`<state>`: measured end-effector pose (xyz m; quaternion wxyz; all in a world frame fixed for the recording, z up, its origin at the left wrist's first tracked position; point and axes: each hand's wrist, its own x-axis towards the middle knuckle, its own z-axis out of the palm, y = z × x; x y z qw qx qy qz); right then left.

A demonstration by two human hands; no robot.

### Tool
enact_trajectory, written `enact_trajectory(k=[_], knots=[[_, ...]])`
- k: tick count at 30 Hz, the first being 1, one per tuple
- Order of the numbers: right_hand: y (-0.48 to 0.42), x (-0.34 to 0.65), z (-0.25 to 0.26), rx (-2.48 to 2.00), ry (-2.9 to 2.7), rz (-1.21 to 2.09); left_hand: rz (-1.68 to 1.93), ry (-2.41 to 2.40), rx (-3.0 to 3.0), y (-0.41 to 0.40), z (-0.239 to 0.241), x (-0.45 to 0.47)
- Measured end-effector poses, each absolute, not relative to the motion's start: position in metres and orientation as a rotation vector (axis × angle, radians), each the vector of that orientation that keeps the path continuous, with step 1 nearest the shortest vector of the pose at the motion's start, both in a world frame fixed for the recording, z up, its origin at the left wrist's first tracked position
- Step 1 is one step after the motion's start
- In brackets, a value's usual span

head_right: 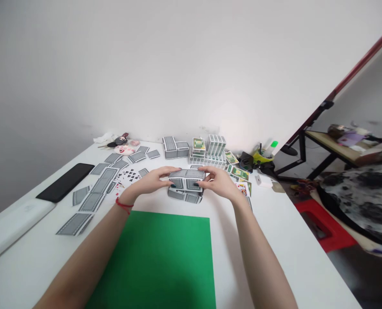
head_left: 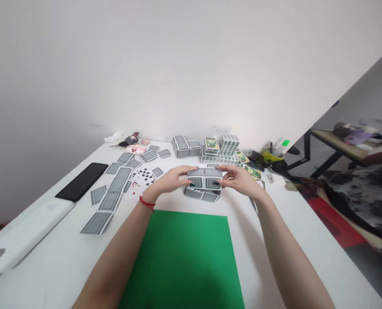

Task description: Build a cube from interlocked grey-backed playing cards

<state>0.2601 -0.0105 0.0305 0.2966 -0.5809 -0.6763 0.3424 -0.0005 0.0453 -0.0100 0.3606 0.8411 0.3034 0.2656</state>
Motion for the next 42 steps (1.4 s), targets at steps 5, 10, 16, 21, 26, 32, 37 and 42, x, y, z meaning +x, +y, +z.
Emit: enact_trajectory(k=[5,10,16,21,26,32,37,42], knots=[[-0.0117,0.2596,0.0340,-1.562,-1.817,0.894,0.681,0.778,2.163,0.0452,-0.0106,-0.0001],[-0.0115,0.2600,0.0371,-1.576,-1.821,0.906,0.691,0.771,2.158,0.0459,-0.0121,0.0002],[-0.0109,0.2604,0.0340,-1.571,-1.819,0.909,0.695,0.756,2.153,0.0464,-0.0122,-0.0002],[-0.0113,0.2606,0.0323,-1.569,-1.822,0.919,0.679,0.749,2.156,0.0473,-0.0126,-0.0007],[-0.0126,0.2590,0.0357,-1.586,-1.817,0.906,0.676,0.751,2.192,0.0481,-0.0136,-0.0007],[-0.0121,0.2585,0.0364,-1.596,-1.818,0.908,0.659,0.787,2.212,0.0474,-0.0123,-0.0006],[-0.0122,0.2583,0.0335,-1.595,-1.798,0.923,0.646,0.784,2.210,0.0472,-0.0120,-0.0012],[-0.0136,0.2580,0.0319,-1.585,-1.798,0.924,0.637,0.781,2.161,0.0460,-0.0099,-0.0013]])
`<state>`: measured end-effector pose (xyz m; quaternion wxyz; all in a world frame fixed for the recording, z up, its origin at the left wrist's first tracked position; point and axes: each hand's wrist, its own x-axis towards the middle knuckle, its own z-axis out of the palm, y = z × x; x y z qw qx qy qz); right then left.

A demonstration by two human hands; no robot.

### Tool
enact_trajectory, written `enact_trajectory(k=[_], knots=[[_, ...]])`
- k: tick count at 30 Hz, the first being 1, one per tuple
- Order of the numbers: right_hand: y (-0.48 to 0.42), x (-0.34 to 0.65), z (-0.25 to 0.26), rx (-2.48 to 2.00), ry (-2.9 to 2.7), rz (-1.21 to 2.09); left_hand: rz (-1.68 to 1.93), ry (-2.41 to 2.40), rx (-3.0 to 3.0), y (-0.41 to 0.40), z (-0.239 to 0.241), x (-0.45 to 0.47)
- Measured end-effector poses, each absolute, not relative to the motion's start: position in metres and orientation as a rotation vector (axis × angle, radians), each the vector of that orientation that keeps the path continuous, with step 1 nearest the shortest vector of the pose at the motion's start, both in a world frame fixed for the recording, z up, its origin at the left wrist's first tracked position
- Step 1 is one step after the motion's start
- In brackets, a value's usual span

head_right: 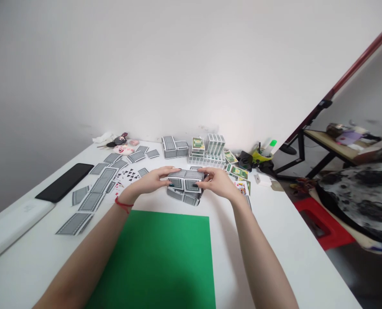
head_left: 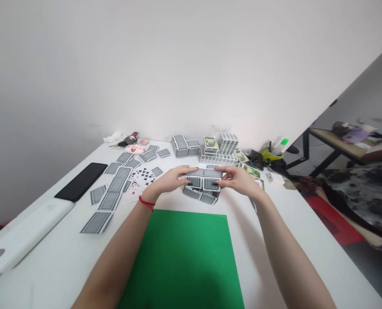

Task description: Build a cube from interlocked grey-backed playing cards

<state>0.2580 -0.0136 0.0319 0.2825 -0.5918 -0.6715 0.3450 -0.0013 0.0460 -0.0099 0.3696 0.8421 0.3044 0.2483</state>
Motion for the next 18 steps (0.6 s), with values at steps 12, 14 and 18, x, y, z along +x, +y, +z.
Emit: enact_trajectory(k=[12,14,18], knots=[[-0.0174,0.2565,0.0348,-1.605,-1.782,0.924,0.663,0.707,2.149,0.0460,-0.0116,-0.0004],[-0.0173,0.2571,0.0330,-1.594,-1.776,0.934,0.664,0.699,2.143,0.0459,-0.0114,-0.0003],[-0.0175,0.2595,0.0257,-1.563,-1.767,0.943,0.646,0.673,2.105,0.0437,-0.0096,0.0001]])
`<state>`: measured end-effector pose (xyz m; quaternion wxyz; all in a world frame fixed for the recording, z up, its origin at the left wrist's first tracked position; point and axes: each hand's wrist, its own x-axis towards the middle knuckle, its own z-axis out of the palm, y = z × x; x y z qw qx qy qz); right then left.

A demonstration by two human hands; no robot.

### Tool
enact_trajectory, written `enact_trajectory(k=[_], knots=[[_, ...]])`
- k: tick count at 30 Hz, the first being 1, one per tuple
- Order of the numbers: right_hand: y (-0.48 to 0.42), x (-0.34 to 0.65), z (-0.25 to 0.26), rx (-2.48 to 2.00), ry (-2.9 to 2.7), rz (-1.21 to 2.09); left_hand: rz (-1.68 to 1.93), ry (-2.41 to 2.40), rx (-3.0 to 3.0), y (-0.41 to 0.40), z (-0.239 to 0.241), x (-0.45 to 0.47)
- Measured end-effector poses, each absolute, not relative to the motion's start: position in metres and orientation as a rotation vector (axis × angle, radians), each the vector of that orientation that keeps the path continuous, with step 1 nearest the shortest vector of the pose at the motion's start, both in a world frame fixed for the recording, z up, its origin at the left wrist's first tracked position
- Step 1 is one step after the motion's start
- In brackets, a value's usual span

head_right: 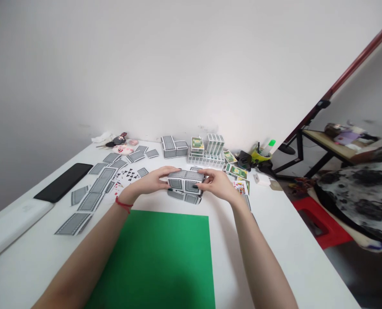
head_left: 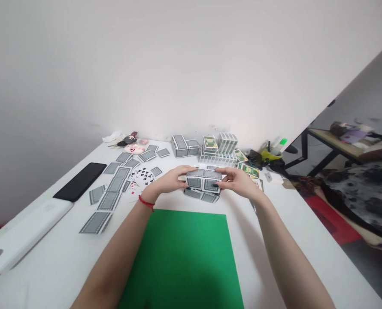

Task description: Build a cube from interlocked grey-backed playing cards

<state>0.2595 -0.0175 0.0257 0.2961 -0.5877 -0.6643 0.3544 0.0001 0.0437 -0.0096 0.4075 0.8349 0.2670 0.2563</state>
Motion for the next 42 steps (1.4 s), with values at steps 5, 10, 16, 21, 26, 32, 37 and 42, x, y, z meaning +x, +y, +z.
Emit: enact_trajectory(k=[5,10,16,21,26,32,37,42], knots=[[-0.021,0.261,0.017,-1.576,-1.773,0.915,0.600,0.707,2.074,0.040,-0.007,0.001],[-0.025,0.260,0.012,-1.566,-1.754,0.904,0.605,0.686,2.087,0.042,-0.011,0.001],[-0.024,0.263,0.015,-1.603,-1.775,0.890,0.613,0.689,2.098,0.043,-0.013,0.001],[-0.024,0.263,0.019,-1.616,-1.787,0.885,0.612,0.698,2.093,0.041,-0.010,0.002],[-0.025,0.263,0.018,-1.621,-1.798,0.862,0.617,0.687,2.106,0.042,-0.012,0.001],[-0.024,0.264,0.021,-1.617,-1.810,0.896,0.593,0.722,2.208,0.040,-0.011,0.002],[-0.025,0.265,0.016,-1.619,-1.793,0.864,0.615,0.765,2.365,0.036,-0.009,0.007],[-0.028,0.262,0.010,-1.586,-1.753,0.917,0.641,0.851,2.478,0.031,-0.008,0.011]])
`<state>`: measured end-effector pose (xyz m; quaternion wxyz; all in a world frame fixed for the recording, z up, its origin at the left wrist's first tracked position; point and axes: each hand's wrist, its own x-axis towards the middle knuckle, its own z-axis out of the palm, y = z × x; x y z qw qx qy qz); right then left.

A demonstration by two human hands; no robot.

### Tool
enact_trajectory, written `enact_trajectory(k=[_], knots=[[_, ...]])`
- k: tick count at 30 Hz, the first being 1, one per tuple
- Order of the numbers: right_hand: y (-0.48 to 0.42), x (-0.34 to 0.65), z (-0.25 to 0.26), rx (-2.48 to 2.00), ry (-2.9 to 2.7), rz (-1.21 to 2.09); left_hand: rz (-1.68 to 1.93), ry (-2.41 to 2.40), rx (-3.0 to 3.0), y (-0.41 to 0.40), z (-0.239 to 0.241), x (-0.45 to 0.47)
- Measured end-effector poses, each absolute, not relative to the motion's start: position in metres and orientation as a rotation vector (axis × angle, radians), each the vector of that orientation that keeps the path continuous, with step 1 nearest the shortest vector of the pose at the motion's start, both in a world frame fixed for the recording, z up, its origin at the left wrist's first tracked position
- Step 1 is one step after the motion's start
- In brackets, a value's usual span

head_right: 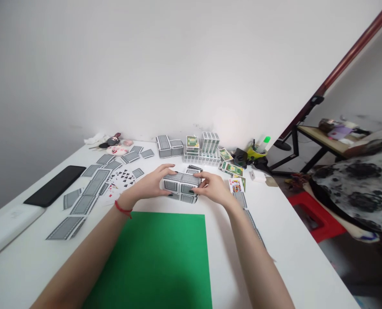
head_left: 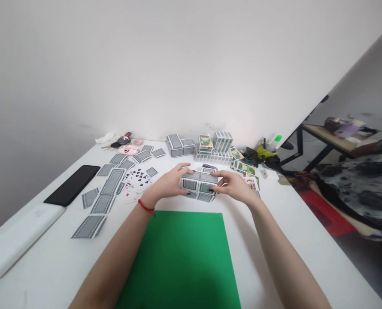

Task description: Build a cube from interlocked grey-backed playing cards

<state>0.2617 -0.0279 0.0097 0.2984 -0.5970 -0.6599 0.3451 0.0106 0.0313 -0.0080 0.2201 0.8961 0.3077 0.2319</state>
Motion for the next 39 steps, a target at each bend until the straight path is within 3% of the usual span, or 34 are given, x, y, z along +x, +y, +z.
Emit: enact_trajectory(k=[13,30,39], knots=[[-0.028,0.260,0.007,-1.487,-1.777,0.912,0.913,0.758,2.999,0.010,-0.032,0.021],[-0.026,0.256,-0.001,-1.434,-1.650,1.031,1.065,0.711,2.953,0.019,-0.044,0.017],[-0.018,0.243,-0.011,-1.312,-1.604,1.139,1.064,0.982,2.919,0.019,-0.041,-0.004]])
